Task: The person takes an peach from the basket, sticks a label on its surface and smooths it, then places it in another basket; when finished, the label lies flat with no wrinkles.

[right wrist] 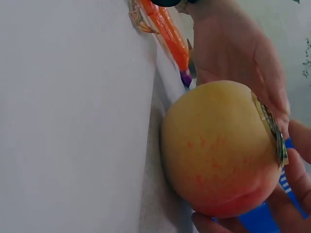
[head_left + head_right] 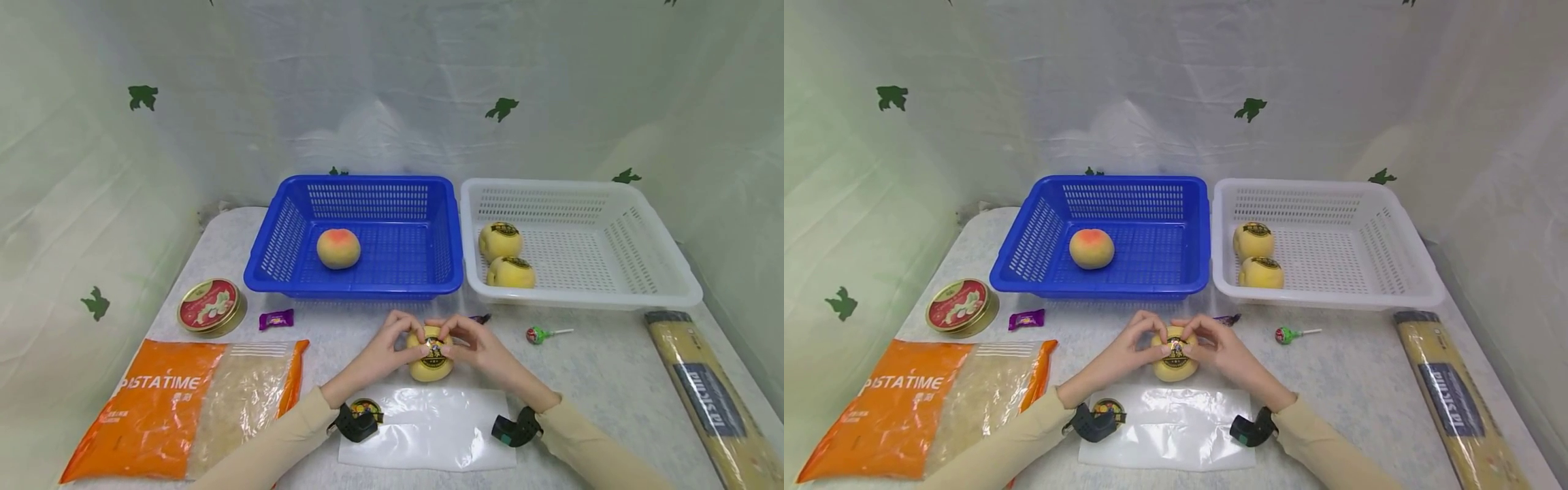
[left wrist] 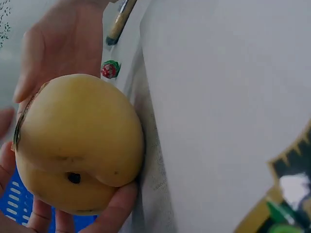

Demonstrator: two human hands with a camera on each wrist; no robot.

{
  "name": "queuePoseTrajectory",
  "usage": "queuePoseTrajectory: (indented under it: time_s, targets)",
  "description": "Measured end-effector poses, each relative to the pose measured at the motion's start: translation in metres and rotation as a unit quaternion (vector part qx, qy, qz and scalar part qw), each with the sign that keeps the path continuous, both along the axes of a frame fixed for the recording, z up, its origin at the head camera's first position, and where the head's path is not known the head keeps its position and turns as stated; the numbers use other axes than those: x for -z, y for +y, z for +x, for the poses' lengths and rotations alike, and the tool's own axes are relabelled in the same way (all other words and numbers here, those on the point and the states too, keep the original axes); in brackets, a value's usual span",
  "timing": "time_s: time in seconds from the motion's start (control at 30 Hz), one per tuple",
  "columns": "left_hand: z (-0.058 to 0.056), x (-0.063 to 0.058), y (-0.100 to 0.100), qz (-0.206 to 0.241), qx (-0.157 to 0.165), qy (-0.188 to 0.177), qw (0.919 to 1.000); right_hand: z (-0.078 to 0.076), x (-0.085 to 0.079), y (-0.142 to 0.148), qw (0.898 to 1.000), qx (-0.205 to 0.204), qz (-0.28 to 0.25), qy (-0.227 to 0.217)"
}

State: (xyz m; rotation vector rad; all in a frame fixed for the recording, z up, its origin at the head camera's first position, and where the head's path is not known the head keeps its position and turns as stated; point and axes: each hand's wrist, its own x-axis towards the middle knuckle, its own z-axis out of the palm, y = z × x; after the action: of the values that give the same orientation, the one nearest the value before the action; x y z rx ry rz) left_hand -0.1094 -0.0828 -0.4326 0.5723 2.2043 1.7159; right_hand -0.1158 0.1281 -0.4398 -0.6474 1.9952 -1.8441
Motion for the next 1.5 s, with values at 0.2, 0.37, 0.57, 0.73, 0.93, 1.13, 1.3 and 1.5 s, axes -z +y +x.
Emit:
queuePoseTrajectory:
  time_s: [0.2, 0.37, 0.57, 0.73, 0.93, 1.13, 1.3, 1.5]
  targets:
    - [0.006, -0.024, 0.002, -0.008, 0.017, 0.005, 0.9998, 0.004, -0.01, -0.007, 0.999, 0.037, -0.001, -0.004]
    - [0.009, -0.032, 0.003, 0.011, 0.015, -0.035, 0.9992, -0.002, -0.001, -0.004, 0.999, 0.027, -0.031, -0.001]
    - [0.011, -0.031, -0.001, 0.021, 0.013, -0.039, 0.9989, -0.003, -0.001, -0.002, 0.998, 0.016, -0.043, -0.045]
    - [0.011, -0.029, -0.002, 0.042, 0.002, -0.061, 0.9972, -0.002, -0.001, -0.002, 0.999, -0.004, -0.023, -0.032]
    - [0.01, -0.028, -0.002, 0.04, -0.01, -0.066, 0.9969, -0.002, -0.003, -0.003, 1.0, 0.006, -0.018, -0.025]
    - [0.012, -0.027, -0.001, 0.04, -0.033, -0.061, 0.9968, -0.001, -0.005, -0.005, 1.0, 0.008, 0.002, -0.029]
    - [0.017, -0.029, 0.001, 0.003, -0.025, 0.006, 0.9997, 0.0, -0.004, -0.007, 0.999, 0.034, 0.028, -0.002]
    - [0.019, -0.034, 0.004, -0.015, 0.001, 0.048, 0.9987, 0.0, -0.005, -0.01, 0.997, 0.066, 0.028, 0.015]
